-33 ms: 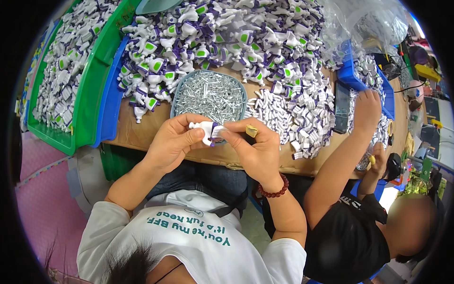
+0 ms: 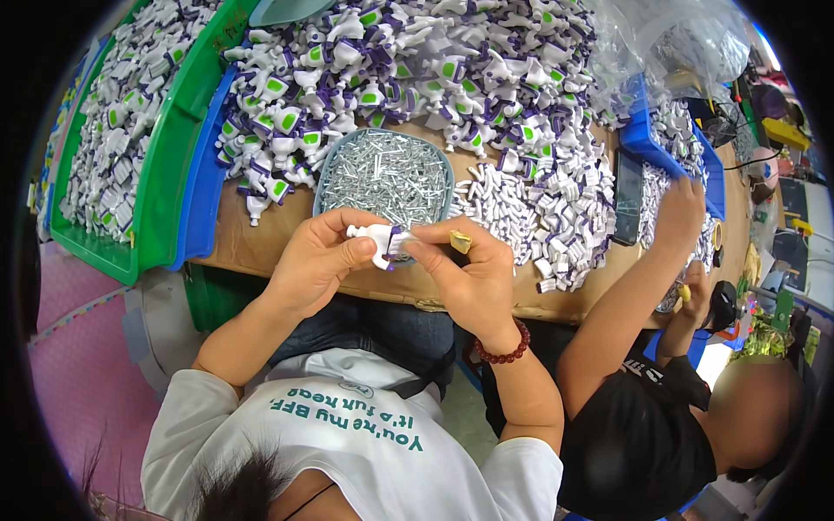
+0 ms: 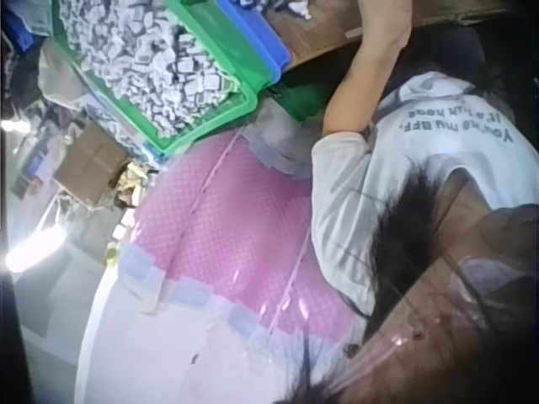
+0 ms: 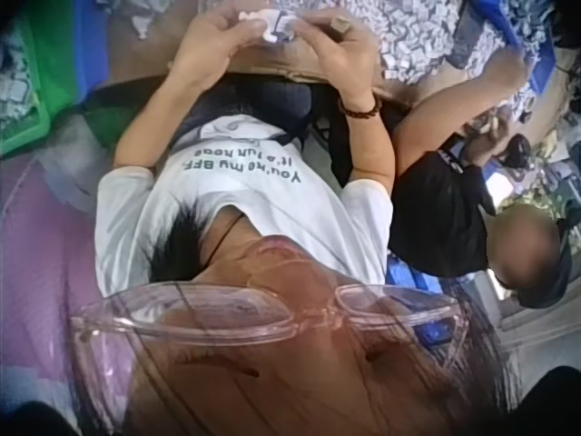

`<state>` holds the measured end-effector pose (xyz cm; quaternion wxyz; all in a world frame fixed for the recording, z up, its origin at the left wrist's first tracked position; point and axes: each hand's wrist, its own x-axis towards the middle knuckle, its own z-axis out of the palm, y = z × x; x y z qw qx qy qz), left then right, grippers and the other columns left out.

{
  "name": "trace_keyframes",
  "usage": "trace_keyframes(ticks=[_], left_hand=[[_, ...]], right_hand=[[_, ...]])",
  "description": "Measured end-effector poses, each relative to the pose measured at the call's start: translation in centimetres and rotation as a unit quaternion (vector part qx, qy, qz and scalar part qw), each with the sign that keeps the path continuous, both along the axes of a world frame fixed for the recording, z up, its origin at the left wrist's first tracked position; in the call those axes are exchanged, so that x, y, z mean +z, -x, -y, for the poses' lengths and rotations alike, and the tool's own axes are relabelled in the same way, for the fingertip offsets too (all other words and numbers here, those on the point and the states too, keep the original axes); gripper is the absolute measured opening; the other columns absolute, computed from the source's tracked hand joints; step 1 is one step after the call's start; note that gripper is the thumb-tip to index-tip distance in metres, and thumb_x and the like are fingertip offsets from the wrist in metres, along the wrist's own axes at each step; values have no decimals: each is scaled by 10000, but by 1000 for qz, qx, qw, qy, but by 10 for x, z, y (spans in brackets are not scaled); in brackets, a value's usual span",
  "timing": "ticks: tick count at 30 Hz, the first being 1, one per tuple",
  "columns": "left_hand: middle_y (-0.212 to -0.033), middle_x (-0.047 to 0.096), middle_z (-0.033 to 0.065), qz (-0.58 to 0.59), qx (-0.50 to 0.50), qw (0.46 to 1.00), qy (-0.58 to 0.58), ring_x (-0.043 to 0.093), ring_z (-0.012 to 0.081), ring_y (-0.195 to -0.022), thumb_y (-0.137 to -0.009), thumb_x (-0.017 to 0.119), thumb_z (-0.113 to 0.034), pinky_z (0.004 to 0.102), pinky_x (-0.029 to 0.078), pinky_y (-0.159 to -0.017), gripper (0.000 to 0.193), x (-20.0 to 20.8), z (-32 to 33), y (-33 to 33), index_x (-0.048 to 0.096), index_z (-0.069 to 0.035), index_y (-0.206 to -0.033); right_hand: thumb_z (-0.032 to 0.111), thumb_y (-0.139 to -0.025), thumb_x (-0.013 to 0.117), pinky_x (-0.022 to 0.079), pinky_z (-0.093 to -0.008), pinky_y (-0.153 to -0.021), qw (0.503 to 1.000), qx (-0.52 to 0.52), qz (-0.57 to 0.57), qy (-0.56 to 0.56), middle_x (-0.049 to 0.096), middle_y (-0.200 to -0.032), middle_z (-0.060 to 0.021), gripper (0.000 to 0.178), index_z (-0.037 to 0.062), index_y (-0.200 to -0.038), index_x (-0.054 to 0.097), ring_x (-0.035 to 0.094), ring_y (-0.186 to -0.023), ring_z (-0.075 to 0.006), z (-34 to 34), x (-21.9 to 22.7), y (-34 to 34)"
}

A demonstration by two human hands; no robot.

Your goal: Assembling small plastic components by inserting white pieces into purple pieces at a workstation.

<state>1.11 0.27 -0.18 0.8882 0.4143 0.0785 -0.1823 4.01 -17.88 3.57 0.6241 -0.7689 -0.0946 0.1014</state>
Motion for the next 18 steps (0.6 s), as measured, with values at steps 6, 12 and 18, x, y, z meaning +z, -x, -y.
trace_keyframes(ticks=[6,12,18], left_hand=[[-994,622,102,117,8,983,-143,586,135,-908,-817,619,-13,268,475,-808,194,4,-1,3,587,15,-1006],[-989,629,92,204,29,932,-297,587,133,-902,-795,649,-28,261,454,-806,208,9,-1,6,602,2,-995],[-900,608,57,208,-56,910,-353,572,123,-807,-851,582,-76,256,453,-719,202,12,-5,1,561,-2,-1037]], right_hand=[[2,-771,671,450,-206,-627,999,7,39,36,646,-755,-52,98,-18,-862,640,574,-683,-71,-3,4,1],[2,-779,661,456,-210,-608,996,-10,57,61,644,-741,-51,80,-20,-851,634,574,-670,-68,-9,3,3],[18,-791,644,458,-214,-609,995,45,41,84,644,-777,-75,151,-16,-937,627,587,-662,-101,-8,5,-2]])
